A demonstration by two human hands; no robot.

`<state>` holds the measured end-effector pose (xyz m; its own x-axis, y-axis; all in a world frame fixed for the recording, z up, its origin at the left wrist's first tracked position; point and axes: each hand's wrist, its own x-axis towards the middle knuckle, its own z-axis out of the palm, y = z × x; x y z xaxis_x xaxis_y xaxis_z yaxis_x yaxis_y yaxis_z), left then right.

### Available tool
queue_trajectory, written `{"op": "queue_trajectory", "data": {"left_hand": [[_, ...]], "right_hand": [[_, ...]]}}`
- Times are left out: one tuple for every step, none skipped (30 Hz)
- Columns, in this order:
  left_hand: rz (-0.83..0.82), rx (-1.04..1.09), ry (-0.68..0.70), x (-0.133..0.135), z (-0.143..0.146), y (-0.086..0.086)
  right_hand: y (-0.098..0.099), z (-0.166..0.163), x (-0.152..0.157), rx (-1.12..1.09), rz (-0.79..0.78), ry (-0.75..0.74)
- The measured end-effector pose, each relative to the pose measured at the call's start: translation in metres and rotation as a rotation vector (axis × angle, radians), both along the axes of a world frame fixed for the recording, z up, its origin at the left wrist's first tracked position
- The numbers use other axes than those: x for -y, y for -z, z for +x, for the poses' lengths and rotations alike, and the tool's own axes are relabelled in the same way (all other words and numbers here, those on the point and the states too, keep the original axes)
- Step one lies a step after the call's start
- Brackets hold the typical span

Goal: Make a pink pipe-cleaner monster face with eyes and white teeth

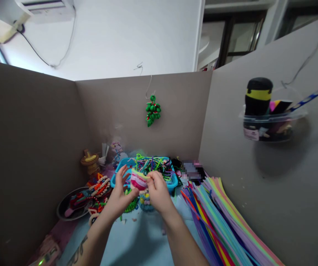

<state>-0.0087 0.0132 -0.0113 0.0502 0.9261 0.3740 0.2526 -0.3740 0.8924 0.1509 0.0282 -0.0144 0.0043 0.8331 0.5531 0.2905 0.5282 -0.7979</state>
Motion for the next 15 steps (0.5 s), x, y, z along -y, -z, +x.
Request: {"op": "queue_trajectory", "data": {"left_hand": [[-0.075,0.112,-0.005,0.0,0.005,0.001],[-0.157,0.227,0.011,0.001,0.009,0.001],[-0.236,0.336,0.058,0.002,0.012,0.001],[-0.301,0.435,0.124,0.003,0.015,0.0],[-0.34,0.519,0.18,0.005,0.017,-0.002],[-0.363,0.587,0.221,0.006,0.019,-0.004],[-0.37,0.64,0.242,0.007,0.019,-0.005],[-0.372,0.681,0.246,0.008,0.019,-0.007],[-0.375,0.708,0.244,0.008,0.019,-0.008],[-0.381,0.725,0.245,0.009,0.018,-0.009],[-0.388,0.734,0.25,0.009,0.018,-0.009],[-0.393,0.737,0.255,0.009,0.018,-0.01],[-0.394,0.735,0.256,0.01,0.018,-0.011],[-0.393,0.731,0.255,0.011,0.018,-0.012],[-0.388,0.728,0.252,0.012,0.018,-0.013]], "right_hand": [[0.002,-0.002,-0.001,-0.03,0.016,0.033],[0.004,-0.004,-0.003,-0.059,0.03,0.052],[0.005,-0.005,-0.004,-0.082,0.037,0.056],[0.006,-0.006,-0.004,-0.094,0.033,0.042],[0.005,-0.007,-0.004,-0.095,0.019,0.016],[0.004,-0.007,-0.003,-0.083,-0.002,-0.018],[0.003,-0.006,-0.001,-0.061,-0.022,-0.052],[0.001,-0.006,0.0,-0.031,-0.036,-0.081],[-0.002,-0.005,0.002,-0.001,-0.042,-0.103],[-0.004,-0.005,0.004,0.029,-0.044,-0.12],[-0.006,-0.004,0.006,0.051,-0.046,-0.133],[-0.008,-0.004,0.008,0.062,-0.049,-0.142],[-0.009,-0.004,0.009,0.061,-0.054,-0.148],[-0.01,-0.004,0.01,0.05,-0.058,-0.148],[-0.011,-0.004,0.01,0.038,-0.06,-0.148]]}}
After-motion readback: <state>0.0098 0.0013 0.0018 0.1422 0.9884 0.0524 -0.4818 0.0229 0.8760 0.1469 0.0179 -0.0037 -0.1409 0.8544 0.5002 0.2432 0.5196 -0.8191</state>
